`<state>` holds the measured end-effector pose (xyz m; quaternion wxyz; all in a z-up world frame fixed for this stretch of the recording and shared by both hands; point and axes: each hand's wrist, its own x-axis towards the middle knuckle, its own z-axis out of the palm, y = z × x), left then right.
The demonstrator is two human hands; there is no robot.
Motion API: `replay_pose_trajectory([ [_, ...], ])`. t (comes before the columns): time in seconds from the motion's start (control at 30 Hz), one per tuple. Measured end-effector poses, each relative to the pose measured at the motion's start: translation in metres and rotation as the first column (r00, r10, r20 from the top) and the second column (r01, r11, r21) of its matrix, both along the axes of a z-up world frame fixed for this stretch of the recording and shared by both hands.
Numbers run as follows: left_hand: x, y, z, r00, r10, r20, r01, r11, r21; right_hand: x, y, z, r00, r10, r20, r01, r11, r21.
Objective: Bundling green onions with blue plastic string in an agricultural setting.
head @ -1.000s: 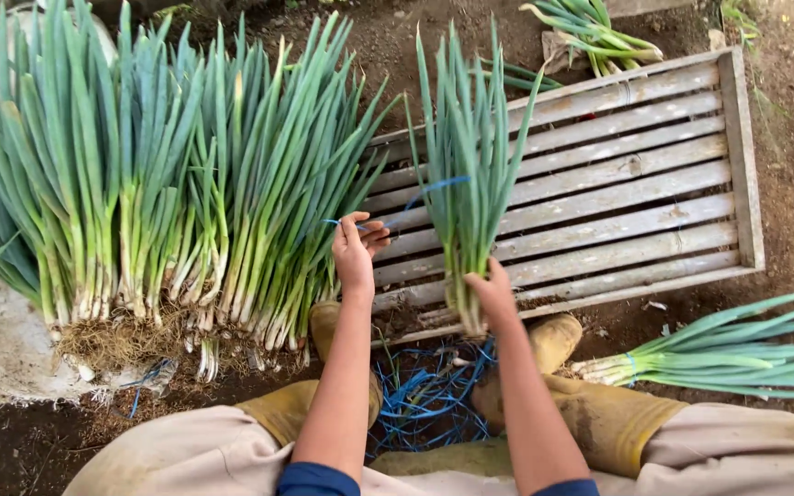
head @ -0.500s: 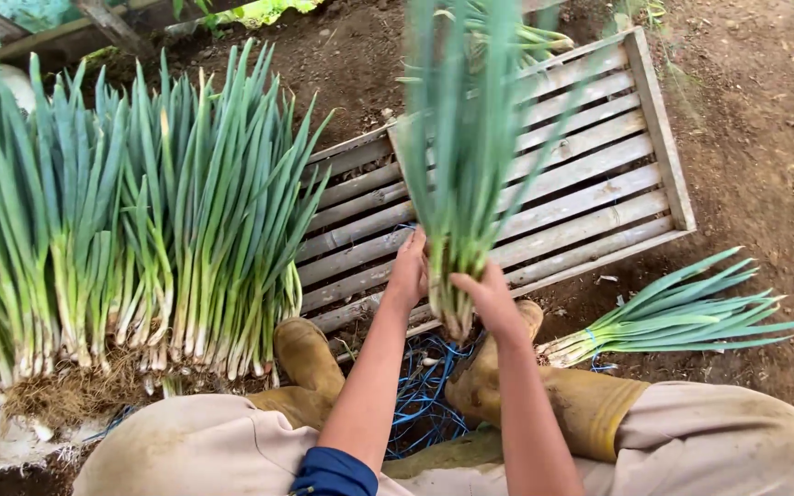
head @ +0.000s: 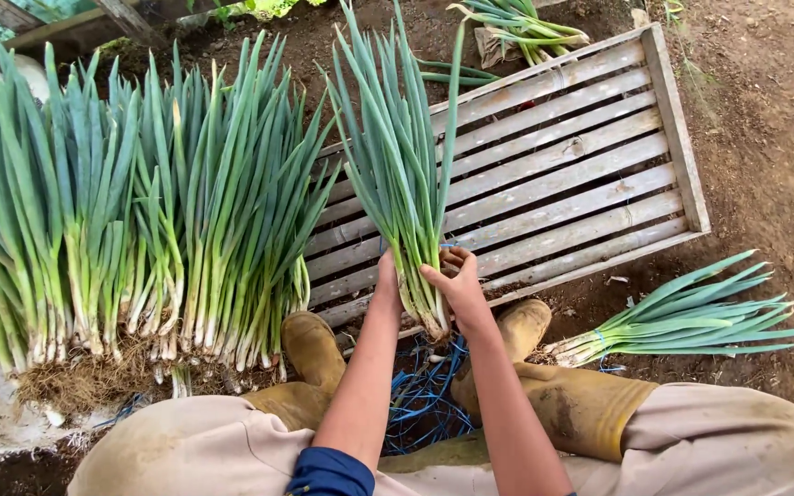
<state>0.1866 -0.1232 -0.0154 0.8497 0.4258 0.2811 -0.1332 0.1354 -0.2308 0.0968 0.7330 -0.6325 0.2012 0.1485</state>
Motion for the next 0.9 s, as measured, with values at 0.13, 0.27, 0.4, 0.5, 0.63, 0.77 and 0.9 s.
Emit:
replay_pose_trajectory([
  [0.13,-0.007,0.006,-0.025,0.998,0.037,0.056,-0.041,0.996,0.081,-0.006,0.015,0.004,1.000,0.006,0.014,-0.011,0.939,0.343],
  [0.27,-0.025,-0.001,-0.051,0.994,0.061,0.091,-0.073,0.988,0.134,-0.002,0.021,-0.023,0.997,-0.068,0.030,0.053,0.936,0.347],
  [0.4,-0.029,-0.008,-0.076,0.988,0.069,0.138,-0.096,0.975,0.201,-0.001,0.018,-0.046,0.955,-0.282,0.095,0.259,0.945,0.202],
  [0.5,-0.031,-0.007,-0.050,0.995,0.011,0.102,-0.046,0.933,0.356,-0.003,0.001,-0.054,0.952,-0.244,0.183,0.253,0.967,-0.027],
  [0.63,-0.033,-0.009,-0.029,0.991,-0.101,-0.083,0.131,0.748,0.651,-0.011,-0.037,-0.101,0.983,-0.127,0.133,0.165,0.928,-0.335],
  [0.77,-0.045,-0.014,0.000,0.987,-0.038,-0.158,0.144,0.647,0.749,-0.012,-0.028,-0.079,0.987,-0.143,0.067,0.158,0.898,-0.410],
  [0.9,-0.048,-0.006,-0.028,0.998,0.054,0.018,-0.042,0.478,0.877,-0.010,-0.030,-0.082,0.978,-0.150,0.147,0.186,0.944,-0.272],
])
